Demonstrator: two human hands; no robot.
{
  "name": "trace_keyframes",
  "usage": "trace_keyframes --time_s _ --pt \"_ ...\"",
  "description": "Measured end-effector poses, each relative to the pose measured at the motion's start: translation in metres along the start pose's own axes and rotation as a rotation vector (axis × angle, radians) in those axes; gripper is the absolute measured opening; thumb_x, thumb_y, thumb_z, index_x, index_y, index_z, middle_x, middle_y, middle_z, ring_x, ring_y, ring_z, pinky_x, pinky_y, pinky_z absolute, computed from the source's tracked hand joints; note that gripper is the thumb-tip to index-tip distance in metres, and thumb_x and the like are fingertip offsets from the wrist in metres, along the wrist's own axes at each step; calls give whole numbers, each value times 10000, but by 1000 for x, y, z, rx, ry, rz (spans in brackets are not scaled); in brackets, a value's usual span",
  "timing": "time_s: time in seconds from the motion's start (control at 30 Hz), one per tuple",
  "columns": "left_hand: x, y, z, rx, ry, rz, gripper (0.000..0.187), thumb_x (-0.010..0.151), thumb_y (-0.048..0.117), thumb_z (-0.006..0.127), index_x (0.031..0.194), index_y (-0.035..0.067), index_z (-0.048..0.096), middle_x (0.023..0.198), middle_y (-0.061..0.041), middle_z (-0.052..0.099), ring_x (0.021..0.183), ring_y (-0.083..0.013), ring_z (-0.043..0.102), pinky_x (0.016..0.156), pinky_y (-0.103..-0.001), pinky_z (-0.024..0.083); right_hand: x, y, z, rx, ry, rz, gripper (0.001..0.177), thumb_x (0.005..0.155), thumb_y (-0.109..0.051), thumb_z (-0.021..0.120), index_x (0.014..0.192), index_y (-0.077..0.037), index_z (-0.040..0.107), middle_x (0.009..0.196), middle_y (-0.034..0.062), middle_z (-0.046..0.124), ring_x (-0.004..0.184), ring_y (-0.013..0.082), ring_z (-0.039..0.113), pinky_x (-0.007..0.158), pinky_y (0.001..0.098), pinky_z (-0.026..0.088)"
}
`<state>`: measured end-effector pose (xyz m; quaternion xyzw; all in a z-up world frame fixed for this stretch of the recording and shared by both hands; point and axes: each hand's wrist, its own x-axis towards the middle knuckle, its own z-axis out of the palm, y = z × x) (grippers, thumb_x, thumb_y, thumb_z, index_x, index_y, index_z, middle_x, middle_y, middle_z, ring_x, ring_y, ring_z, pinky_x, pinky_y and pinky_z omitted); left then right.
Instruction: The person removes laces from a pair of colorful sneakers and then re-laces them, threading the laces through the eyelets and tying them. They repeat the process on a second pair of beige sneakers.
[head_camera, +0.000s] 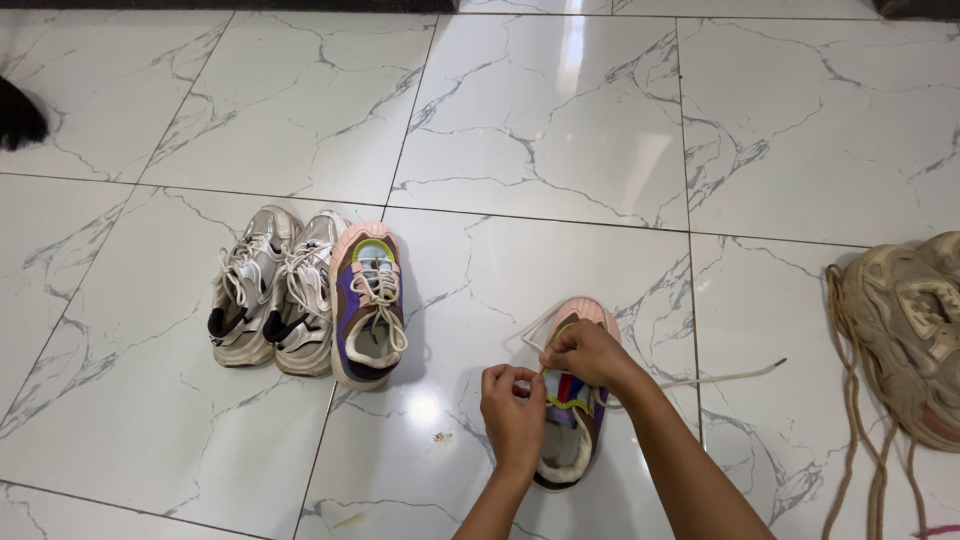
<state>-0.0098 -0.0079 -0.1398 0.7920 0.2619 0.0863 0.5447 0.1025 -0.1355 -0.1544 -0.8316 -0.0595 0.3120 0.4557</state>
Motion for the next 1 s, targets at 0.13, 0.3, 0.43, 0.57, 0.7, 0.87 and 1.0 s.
trace_keyframes --time_s 0.13,0.3,0.43,0.57,0.7,0.87,1.0 --pt "-1 -8 6 -56 19 -12 118 828 129 741 850 16 712 1052 -62 605 710 -169 685 690 -332 563 -13 -14 0 -80 60 -2 166 786 -204 800 819 -41 802 851 69 758 796 168 695 738 334 536" --pt "-2 -11 6 -92 55 18 107 845 114 726 898 23 742 1033 -61 623 706 -171 674 695 -332 556 -36 -26 12 -395 257 -29 221 819 -343 766 875 -137 825 1122 15 673 1015 206 672 871 385 514" --pt "0 -9 3 -37 3 -50 119 829 127 738 908 40 756 1006 -58 624 713 -176 678 684 -339 561 -43 -20 18 -174 305 -122 247 820 -326 771 898 -96 816 1159 43 637 1067 221 650 895 376 527" --pt "7 -5 -2 307 -61 124 144 863 202 734 855 62 766 973 -47 657 769 -234 663 750 -390 513 -41 -9 21 -149 349 -166 245 822 -312 772 912 -88 813 1140 58 634 1063 235 644 892 382 532" --pt "10 -2 -5 598 -20 473 151 874 187 695 828 46 719 950 -79 617 879 -253 651 795 -437 440 -36 1 27 -157 413 -279 218 834 -283 768 937 -101 830 1079 60 666 1022 222 647 869 366 521" --pt "8 10 -6 722 -4 533 123 804 163 700 788 42 701 934 -88 605 886 -247 625 834 -430 418 -45 33 21 147 569 -158 227 861 -211 732 1058 -122 802 1106 45 661 846 187 621 768 303 552" --pt "-1 43 -35 605 4 555 125 782 155 716 779 31 699 912 -82 613 823 -238 619 829 -420 419 -78 74 6 163 739 -2 226 901 -187 725 1106 -124 795 1166 56 692 942 199 663 784 356 550"
